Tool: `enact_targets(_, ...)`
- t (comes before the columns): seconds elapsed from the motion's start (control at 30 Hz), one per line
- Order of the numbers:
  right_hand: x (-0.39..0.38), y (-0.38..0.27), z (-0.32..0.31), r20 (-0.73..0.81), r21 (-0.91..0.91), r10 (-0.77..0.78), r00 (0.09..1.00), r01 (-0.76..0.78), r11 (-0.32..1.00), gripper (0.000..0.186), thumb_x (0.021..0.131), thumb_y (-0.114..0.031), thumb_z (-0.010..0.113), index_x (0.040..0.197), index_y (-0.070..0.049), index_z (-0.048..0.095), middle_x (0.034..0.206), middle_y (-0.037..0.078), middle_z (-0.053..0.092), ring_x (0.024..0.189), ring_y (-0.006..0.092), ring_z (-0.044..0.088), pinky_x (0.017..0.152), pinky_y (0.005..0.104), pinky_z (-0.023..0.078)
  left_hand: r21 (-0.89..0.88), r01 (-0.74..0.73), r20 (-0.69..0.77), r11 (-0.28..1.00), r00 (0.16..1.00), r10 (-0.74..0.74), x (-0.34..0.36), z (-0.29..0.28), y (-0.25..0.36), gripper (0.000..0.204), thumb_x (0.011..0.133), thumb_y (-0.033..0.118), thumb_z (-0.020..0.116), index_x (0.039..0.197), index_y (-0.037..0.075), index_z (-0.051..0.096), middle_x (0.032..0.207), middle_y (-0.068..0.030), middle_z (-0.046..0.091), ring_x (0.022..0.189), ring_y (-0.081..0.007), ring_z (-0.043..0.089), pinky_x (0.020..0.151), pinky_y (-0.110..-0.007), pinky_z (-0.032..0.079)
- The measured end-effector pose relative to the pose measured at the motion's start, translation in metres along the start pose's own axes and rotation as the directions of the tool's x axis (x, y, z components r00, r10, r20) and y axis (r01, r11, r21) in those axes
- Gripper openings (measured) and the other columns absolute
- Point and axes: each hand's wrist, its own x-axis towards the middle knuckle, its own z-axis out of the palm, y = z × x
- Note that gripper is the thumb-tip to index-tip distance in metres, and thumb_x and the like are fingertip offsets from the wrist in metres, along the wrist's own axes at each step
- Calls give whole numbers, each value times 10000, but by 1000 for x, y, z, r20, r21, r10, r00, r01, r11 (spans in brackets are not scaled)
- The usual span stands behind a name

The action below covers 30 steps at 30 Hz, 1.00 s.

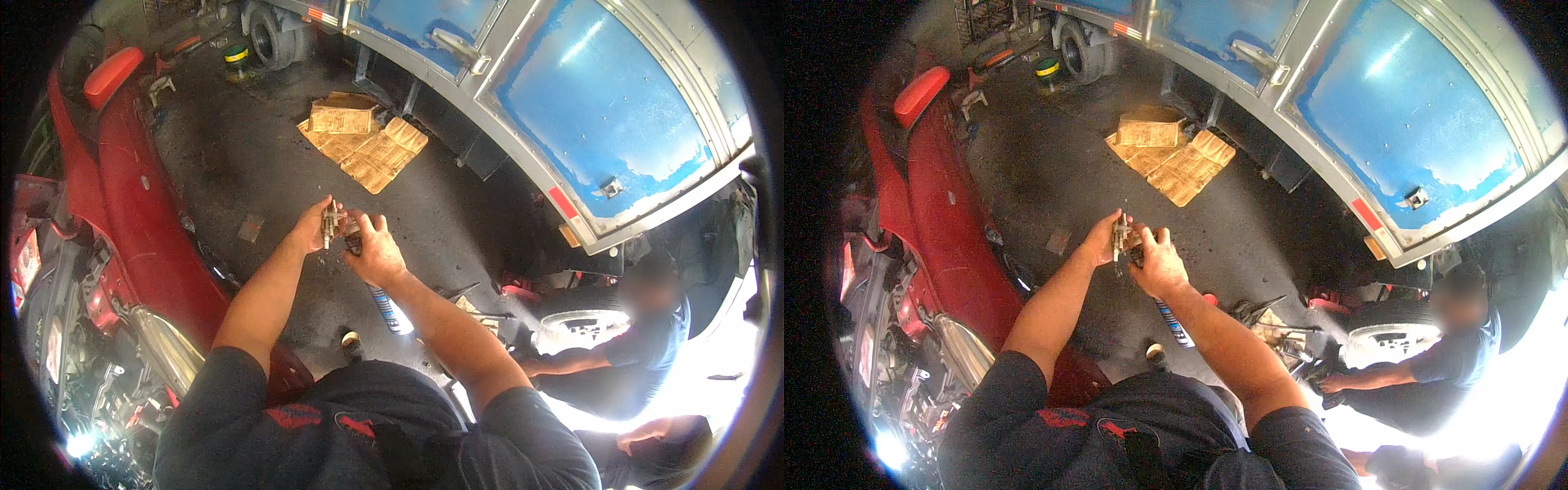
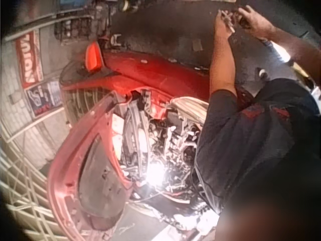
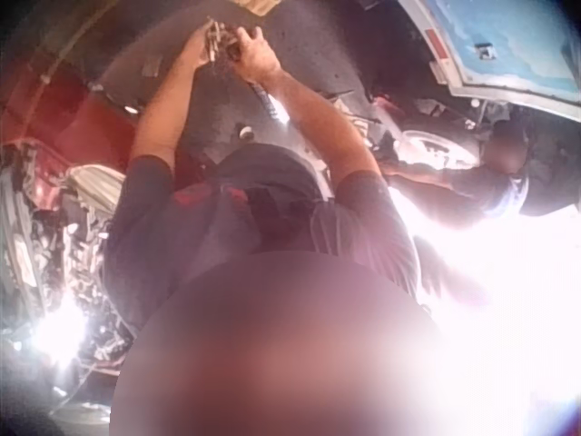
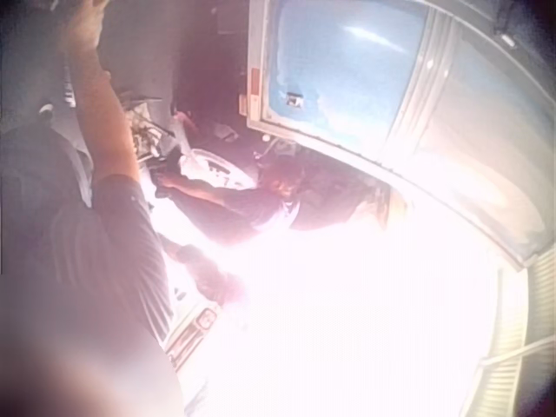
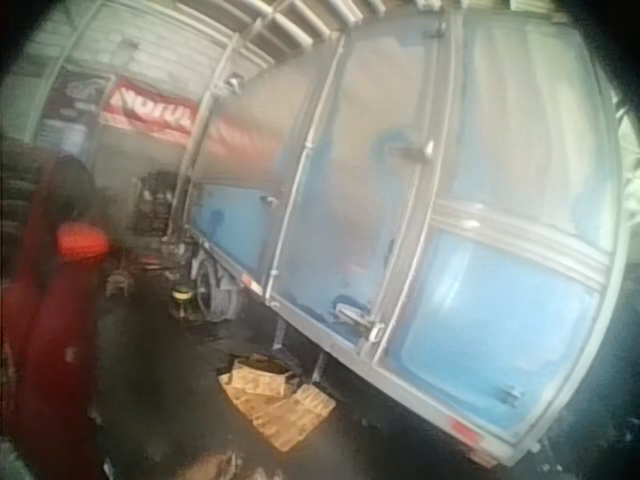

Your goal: The person grinds a small metal part on a bench grinder, then sprays it with lubricant. The person walks to a red car with the hood open and installs the part into the engine bay.

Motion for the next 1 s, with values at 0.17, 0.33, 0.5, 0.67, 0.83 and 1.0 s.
enact_targets(0.17, -14, 6, 11, 80, -73, -5, 997, 11, 997, 746, 755, -149, 748, 1385, -218, 353, 1246, 230, 429, 1161, 450, 518, 965, 493, 488, -222, -69, -153, 973, 988, 35, 18, -15, -19, 323, 991, 388, 514, 889, 88, 578, 699, -16, 565, 587, -140, 568, 540, -242, 514)
enact_targets(0.33, -29, 8, 21, 52, 21, -4, 999, 3, 1000, 766, 755, -144, 747, 1400, -213, 340, 1265, 240, 419, 1165, 457, 509, 972, 499, 478, -530, -46, -172, 847, 984, -54, 37, -32, -26, 384, 1007, 416, 465, 812, 90, 519, 642, 0, 484, 511, -115, 463, 464, -216, 445)
enact_targets(0.5, -33, 11, 30, -22, 51, -19, 1000, 20, 998, 788, 752, -145, 751, 1412, -176, 321, 1258, 242, 415, 1152, 466, 506, 978, 491, 472, -725, -35, -141, 688, 985, -98, 38, -32, -22, 338, 1003, 325, 465, 827, 42, 522, 637, -30, 494, 505, -130, 482, 445, -220, 436)
enact_targets(0.67, -35, 13, 41, -74, 185, -15, 997, 28, 982, 809, 737, -168, 773, 1411, -146, 325, 1268, 242, 424, 1183, 443, 485, 999, 483, 453, -718, -65, -232, 693, 961, -150, 40, -26, -20, 278, 1009, 219, 425, 827, 33, 523, 692, -65, 567, 561, -171, 565, 507, -268, 540)
enact_targets(0.83, -34, 18, 46, -97, 362, -209, 973, 230, 903, 828, 733, -191, 792, 1403, -73, 320, 1309, 221, 456, 1227, 395, 470, 1035, 457, 411, -699, -76, -266, 711, 950, -160, 45, -26, -33, 224, 985, 159, 446, 824, 22, 520, 699, -82, 583, 583, -193, 598, 539, -298, 574)
enact_targets(1.0, -23, 22, 40, 24, 520, -238, 971, 191, 832, 830, 743, -206, 798, 1404, -64, 317, 1390, 179, 440, 1319, 326, 418, 1085, 424, 356, -522, -82, -177, 849, 984, -14, 41, -33, -48, 235, 939, 156, 512, 753, 15, 543, 698, -102, 589, 597, -224, 600, 563, -339, 556)
